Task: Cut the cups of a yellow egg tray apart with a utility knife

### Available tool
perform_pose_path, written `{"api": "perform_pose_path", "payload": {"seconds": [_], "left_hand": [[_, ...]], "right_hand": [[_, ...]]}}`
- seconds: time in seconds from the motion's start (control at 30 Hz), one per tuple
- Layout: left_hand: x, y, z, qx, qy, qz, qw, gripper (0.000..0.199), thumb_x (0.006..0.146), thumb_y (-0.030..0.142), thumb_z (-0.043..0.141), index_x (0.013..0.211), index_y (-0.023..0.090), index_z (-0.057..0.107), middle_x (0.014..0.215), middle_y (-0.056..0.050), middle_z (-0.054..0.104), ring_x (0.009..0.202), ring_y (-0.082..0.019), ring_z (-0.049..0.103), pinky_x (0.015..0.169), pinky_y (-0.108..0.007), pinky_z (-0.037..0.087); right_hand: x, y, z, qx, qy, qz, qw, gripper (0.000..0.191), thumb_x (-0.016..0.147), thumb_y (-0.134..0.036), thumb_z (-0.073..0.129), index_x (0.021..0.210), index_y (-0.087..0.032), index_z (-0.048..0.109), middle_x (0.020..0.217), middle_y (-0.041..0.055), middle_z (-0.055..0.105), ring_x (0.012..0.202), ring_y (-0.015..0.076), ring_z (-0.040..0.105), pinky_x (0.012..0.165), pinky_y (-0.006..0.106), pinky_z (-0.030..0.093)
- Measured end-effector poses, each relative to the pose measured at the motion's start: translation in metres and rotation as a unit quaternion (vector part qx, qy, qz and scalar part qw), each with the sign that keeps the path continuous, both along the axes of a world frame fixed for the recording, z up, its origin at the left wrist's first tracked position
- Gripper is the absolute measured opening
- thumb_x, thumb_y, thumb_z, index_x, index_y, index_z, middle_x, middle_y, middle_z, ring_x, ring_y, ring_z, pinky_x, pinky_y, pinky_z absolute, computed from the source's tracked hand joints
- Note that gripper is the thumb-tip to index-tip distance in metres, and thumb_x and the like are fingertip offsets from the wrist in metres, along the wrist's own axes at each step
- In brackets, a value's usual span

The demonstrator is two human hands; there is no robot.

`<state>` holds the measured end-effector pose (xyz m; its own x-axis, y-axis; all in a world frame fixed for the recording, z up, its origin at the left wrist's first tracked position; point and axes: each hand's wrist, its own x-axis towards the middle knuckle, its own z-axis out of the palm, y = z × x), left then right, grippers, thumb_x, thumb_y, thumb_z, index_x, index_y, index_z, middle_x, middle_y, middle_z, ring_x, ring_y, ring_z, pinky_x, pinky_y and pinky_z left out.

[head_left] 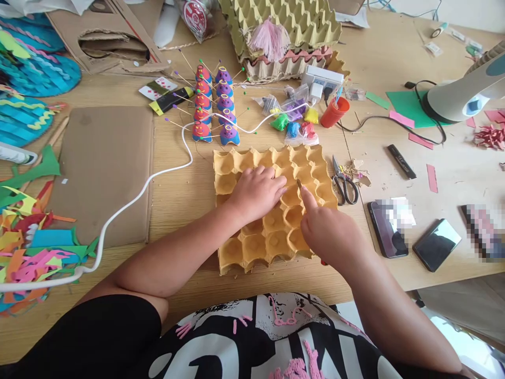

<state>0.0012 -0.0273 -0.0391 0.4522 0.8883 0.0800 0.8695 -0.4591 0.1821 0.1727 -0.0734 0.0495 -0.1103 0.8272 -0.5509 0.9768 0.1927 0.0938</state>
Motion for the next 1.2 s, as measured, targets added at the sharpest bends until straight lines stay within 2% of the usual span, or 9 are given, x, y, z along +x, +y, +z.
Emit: {"api": "perform_pose_path", "payload": {"seconds": [0.17, 0.43, 0.7, 0.97, 1.2], "left_hand": [[0.0, 0.0, 0.002, -0.012, 0.003, 0.004, 1.0, 0.028, 0.11, 0.044, 0.05, 0.11, 0.025, 0.071, 0.111, -0.01, 0.07, 0.109, -0.031, 0.063, 0.087, -0.042, 0.045], [0.0, -0.001, 0.0, 0.004, -0.007, 0.005, 1.0, 0.027, 0.109, 0.043, 0.052, 0.107, 0.025, 0.071, 0.108, -0.009, 0.07, 0.108, -0.031, 0.063, 0.086, -0.042, 0.045], [0.0, 0.0, 0.001, -0.006, 0.005, 0.001, 1.0, 0.029, 0.11, 0.045, 0.049, 0.109, 0.026, 0.071, 0.108, -0.009, 0.07, 0.107, -0.03, 0.063, 0.086, -0.042, 0.044], [0.001, -0.001, 0.0, 0.015, 0.003, -0.001, 1.0, 0.026, 0.109, 0.043, 0.052, 0.106, 0.024, 0.071, 0.106, -0.008, 0.07, 0.107, -0.031, 0.065, 0.083, -0.041, 0.044], [0.0, 0.001, -0.001, 0.005, 0.008, -0.003, 1.0, 0.028, 0.11, 0.044, 0.05, 0.109, 0.025, 0.071, 0.109, -0.009, 0.07, 0.108, -0.031, 0.064, 0.085, -0.042, 0.044]], "right_hand": [[0.0, 0.012, -0.006, 0.025, 0.018, -0.002, 1.0, 0.072, 0.104, -0.024, 0.034, 0.174, -0.011, 0.021, 0.095, 0.0142, 0.081, 0.087, 0.0294, 0.077, 0.066, 0.037, 0.05], [0.006, -0.011, 0.002, -0.002, 0.003, 0.007, 1.0, 0.072, 0.103, -0.021, 0.032, 0.173, -0.01, 0.022, 0.081, 0.0105, 0.079, 0.071, 0.0287, 0.074, 0.058, 0.036, 0.047], [0.0, 0.012, -0.006, 0.03, 0.036, -0.005, 0.999, 0.072, 0.103, -0.024, 0.033, 0.172, -0.008, 0.025, 0.094, 0.015, 0.081, 0.088, 0.0316, 0.077, 0.067, 0.039, 0.051], [0.001, -0.015, -0.003, 0.003, -0.002, 0.001, 1.0, 0.073, 0.104, -0.02, 0.03, 0.174, -0.006, 0.017, 0.077, 0.0114, 0.078, 0.07, 0.0274, 0.075, 0.06, 0.037, 0.049], [-0.006, 0.004, -0.006, 0.006, 0.002, -0.02, 1.0, 0.072, 0.104, -0.023, 0.033, 0.174, -0.01, 0.021, 0.094, 0.0139, 0.081, 0.088, 0.0294, 0.078, 0.063, 0.035, 0.05]]}}
